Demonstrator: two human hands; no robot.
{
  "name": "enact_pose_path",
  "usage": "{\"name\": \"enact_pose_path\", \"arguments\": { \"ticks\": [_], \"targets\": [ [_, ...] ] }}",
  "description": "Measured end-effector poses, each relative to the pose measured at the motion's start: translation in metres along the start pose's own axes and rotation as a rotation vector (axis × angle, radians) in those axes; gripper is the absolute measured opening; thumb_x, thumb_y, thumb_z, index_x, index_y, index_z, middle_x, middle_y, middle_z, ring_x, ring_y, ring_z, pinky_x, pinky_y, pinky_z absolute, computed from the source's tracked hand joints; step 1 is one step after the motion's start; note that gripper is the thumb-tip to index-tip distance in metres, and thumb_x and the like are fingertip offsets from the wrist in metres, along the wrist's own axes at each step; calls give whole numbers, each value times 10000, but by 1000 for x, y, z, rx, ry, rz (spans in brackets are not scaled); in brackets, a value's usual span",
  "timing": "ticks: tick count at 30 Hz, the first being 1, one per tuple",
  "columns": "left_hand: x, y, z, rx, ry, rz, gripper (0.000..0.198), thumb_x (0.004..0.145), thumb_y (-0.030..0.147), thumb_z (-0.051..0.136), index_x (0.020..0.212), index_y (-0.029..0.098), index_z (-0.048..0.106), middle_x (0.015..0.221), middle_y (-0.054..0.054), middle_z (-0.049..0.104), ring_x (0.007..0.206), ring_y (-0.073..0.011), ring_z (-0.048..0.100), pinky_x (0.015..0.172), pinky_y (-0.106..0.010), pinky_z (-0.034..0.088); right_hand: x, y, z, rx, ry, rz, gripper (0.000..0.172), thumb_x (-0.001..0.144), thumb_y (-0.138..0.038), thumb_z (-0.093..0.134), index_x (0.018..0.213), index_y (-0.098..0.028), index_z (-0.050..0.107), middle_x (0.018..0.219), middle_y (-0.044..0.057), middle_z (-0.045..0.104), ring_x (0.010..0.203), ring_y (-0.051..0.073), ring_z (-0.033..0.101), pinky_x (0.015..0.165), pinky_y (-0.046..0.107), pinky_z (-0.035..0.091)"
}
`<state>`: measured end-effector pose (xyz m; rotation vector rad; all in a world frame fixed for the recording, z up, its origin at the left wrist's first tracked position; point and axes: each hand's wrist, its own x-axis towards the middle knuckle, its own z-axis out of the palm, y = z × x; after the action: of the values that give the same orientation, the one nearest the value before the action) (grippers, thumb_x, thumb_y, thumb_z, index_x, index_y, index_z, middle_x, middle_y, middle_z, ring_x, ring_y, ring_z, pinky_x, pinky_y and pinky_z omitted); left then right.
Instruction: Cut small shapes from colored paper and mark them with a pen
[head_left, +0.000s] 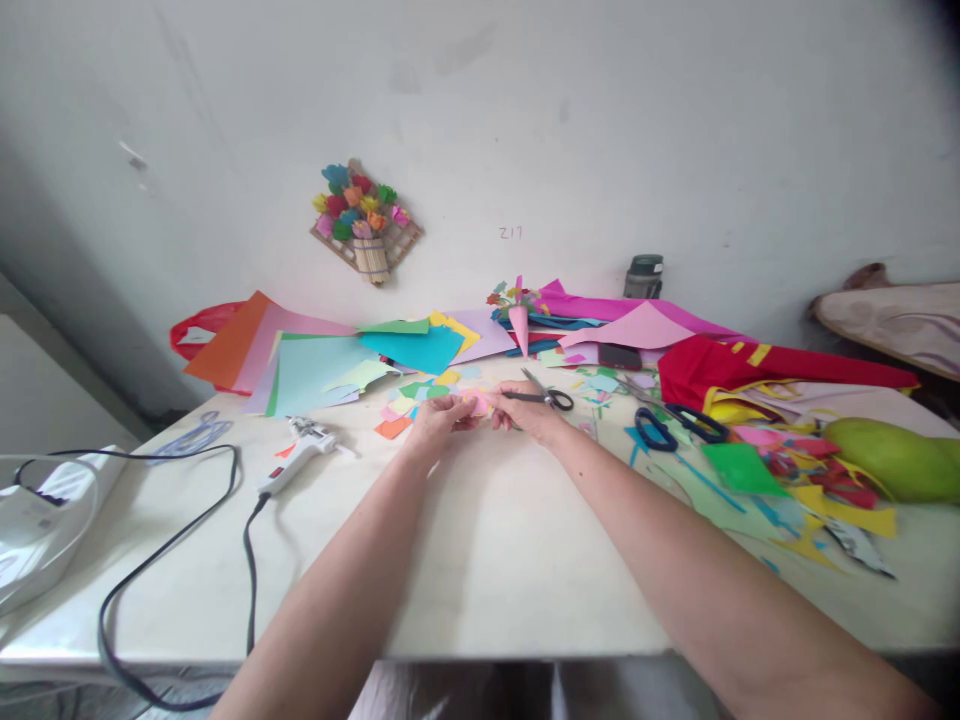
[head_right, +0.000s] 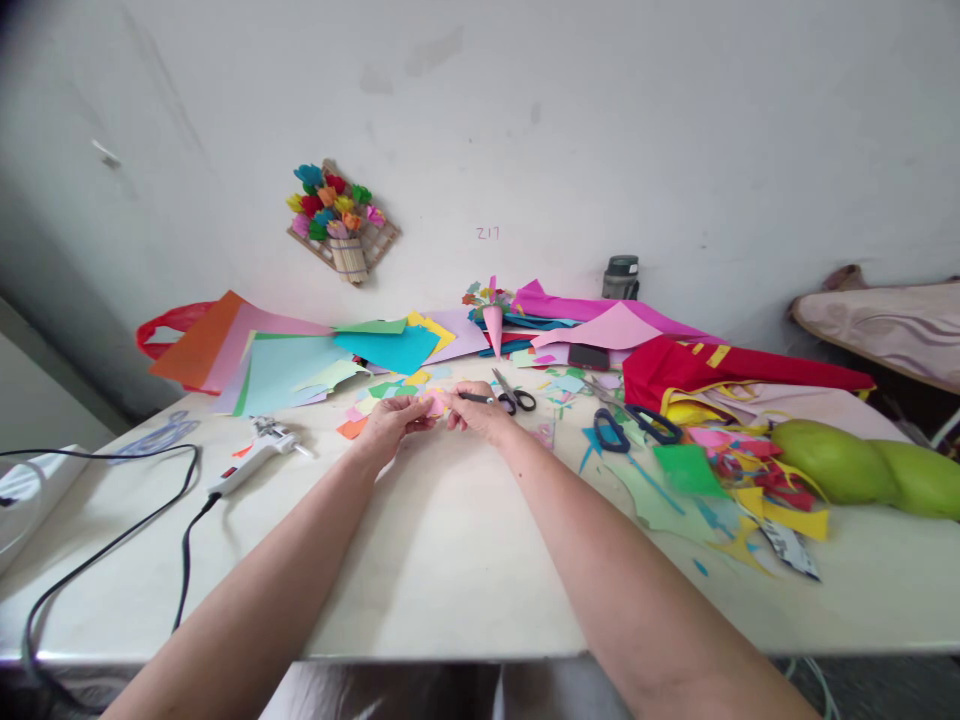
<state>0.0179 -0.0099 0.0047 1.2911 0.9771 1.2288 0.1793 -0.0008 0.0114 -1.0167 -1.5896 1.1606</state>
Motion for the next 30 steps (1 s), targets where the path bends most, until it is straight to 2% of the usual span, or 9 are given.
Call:
{"name": "enact_pose_path", "arguments": {
  "ticks": [4,10,15,21,28,30],
  "targets": [
    [0,0,0,3,2,-5,371,528,461,782,571,127,627,565,-14,605,541,-110,554,602,-260,469,-2,-6,1,50,7,33,235,790,-284,531,585,-174,498,407,-24,548,363,77,466,382,189,326],
    [0,0,0,23,9,-18,374,533,464,779,578,124,631,565,-17,609,540,-113,558,599,-261,468,-2,-9,1,71,13,62,235,806,-291,502,605,-170,503,383,-22,534,349,85,467,368,190,305],
    [-1,2,2,47,15,-21,378,534,472,774,572,128,621,556,-15,604,535,-119,560,604,-271,472,-4,-9,0,42,5,37,237,768,-314,551,586,-169,504,402,-22,546,354,73,447,373,186,303],
    [-1,1,1,63,4,-18,367,542,456,771,562,130,602,555,-16,603,532,-120,565,601,-269,478,1,5,-3,-49,-12,-50,266,706,-394,616,594,-162,550,420,-25,552,353,66,425,382,186,324],
    [3,4,-6,-53,17,-77,446,630,560,632,657,115,632,595,-58,632,546,-153,588,594,-301,494,4,9,-2,-33,-36,-47,238,693,-361,624,589,-163,541,411,-28,546,353,59,420,377,176,317],
    [2,6,-8,-38,7,-86,422,627,537,641,666,117,633,593,-55,631,555,-155,590,594,-296,490,2,7,-2,-37,-42,-36,237,689,-356,626,582,-164,538,402,-32,537,345,55,405,369,174,304]
  ]
}}
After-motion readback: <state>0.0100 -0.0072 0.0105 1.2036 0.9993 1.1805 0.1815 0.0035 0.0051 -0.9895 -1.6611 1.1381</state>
